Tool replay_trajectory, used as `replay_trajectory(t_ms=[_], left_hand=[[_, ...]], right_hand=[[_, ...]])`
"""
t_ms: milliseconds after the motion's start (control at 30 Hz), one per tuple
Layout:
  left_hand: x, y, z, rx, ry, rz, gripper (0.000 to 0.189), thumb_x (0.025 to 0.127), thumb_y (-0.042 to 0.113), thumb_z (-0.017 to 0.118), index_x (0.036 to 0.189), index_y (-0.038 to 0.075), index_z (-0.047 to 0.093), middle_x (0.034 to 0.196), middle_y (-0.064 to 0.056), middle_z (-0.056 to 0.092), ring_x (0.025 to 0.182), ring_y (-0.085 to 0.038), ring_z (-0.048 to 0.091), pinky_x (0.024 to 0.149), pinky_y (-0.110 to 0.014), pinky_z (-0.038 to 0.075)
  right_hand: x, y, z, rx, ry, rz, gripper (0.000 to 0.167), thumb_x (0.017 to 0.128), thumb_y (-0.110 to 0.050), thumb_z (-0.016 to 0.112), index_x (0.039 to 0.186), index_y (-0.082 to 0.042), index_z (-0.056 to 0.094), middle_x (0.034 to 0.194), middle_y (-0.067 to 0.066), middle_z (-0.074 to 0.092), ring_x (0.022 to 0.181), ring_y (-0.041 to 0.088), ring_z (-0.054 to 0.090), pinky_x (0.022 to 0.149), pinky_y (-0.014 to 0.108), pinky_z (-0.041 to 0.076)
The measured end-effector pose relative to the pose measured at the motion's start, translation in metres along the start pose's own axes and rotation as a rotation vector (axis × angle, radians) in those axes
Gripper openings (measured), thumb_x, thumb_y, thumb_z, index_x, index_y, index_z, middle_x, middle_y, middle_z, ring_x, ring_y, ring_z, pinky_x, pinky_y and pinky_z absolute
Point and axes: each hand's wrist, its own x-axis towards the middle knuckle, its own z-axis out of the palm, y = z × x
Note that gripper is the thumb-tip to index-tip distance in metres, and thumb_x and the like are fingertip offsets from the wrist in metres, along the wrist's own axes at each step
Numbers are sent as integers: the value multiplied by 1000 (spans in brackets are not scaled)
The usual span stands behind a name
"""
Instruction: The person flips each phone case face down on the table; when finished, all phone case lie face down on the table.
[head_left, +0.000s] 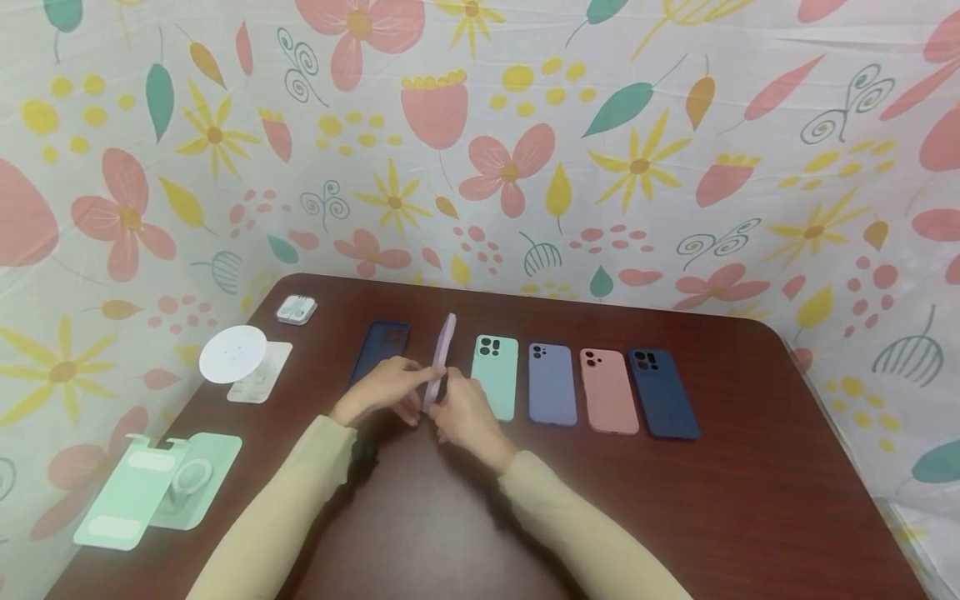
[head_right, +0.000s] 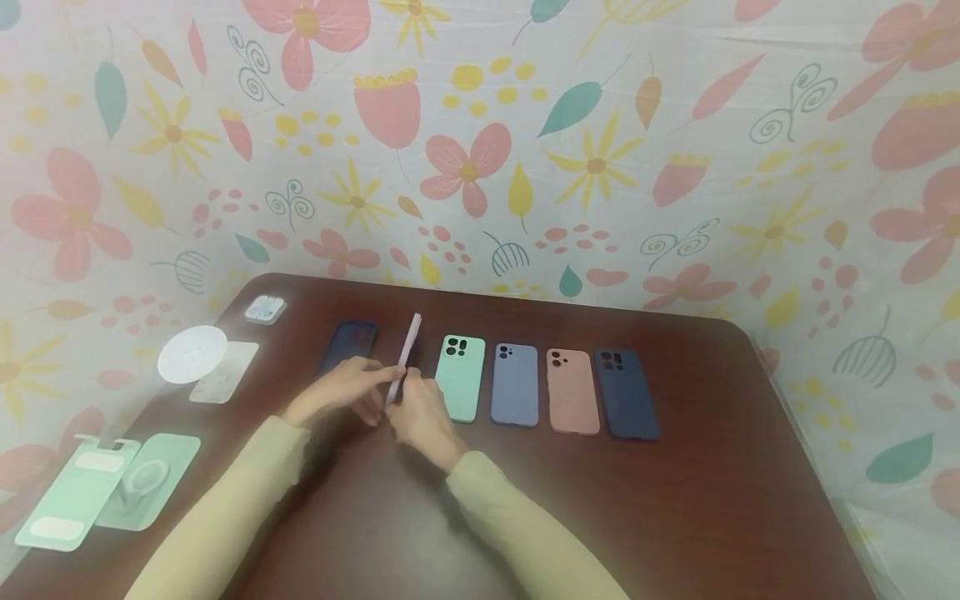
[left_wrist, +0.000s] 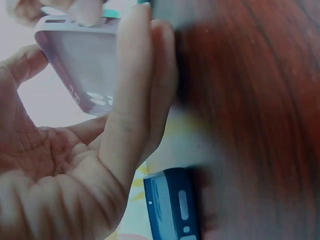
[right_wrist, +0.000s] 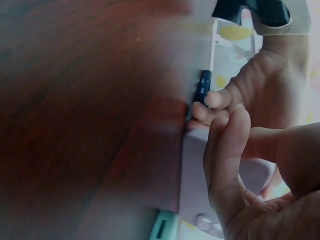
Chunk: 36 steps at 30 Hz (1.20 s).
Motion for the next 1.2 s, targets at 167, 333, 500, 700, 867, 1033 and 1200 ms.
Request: replay_trajectory(t_ms=[167,333,500,700,867,1033,1200], left_hand=[[-3,0,-7,-102,-38,-32,68,107,49,65,140,-11,60,80,-18,80,62,-20,78,66,-37,68],[-4,4,-12,-149,59,36,46,104,32,76,127,-7,66,81,-13,78,63,-17,75,65,-35,67],[-9,10,-14,-136,178,103,24,99,17,82,113,0,73,80,-8,76,61,-16,71,63,-33,65],[-15,9,-21,-123,223,115,17,99,12,80,108,-1,74,75,-6,75,56,-15,70,61,-37,66],[-15,4,-29,-122,211,114,17,100,11,79,109,-3,74,74,-6,74,57,-14,71,62,-36,66],[-15,-1,-34,-119,177,103,20,100,11,78,110,-6,74,76,-6,75,59,-13,71,62,-31,65],[-15,-4,-36,-107,159,83,22,101,11,78,111,-7,73,74,-8,73,59,-14,71,64,-34,67]], right_hand=[[14,14,11,-21,-46,15,45,96,-14,82,131,4,59,64,0,71,44,11,70,46,29,58],[14,7,10,-40,-83,33,37,96,-12,81,124,4,62,67,3,70,45,11,70,47,28,59],[12,-1,9,-64,-107,32,37,97,-9,79,126,8,63,72,7,71,46,11,69,47,26,58],[7,-11,6,-67,-107,25,38,98,-8,77,129,10,64,76,9,71,47,12,69,46,26,56],[-9,-34,-6,-39,-96,40,38,96,-2,78,127,14,65,81,17,73,49,15,70,47,26,57],[-12,-37,-7,-46,-82,46,36,95,2,77,126,14,66,80,16,73,49,16,69,48,27,58],[2,-15,4,-48,-84,72,33,92,3,75,123,12,67,73,10,71,47,16,69,47,27,58]])
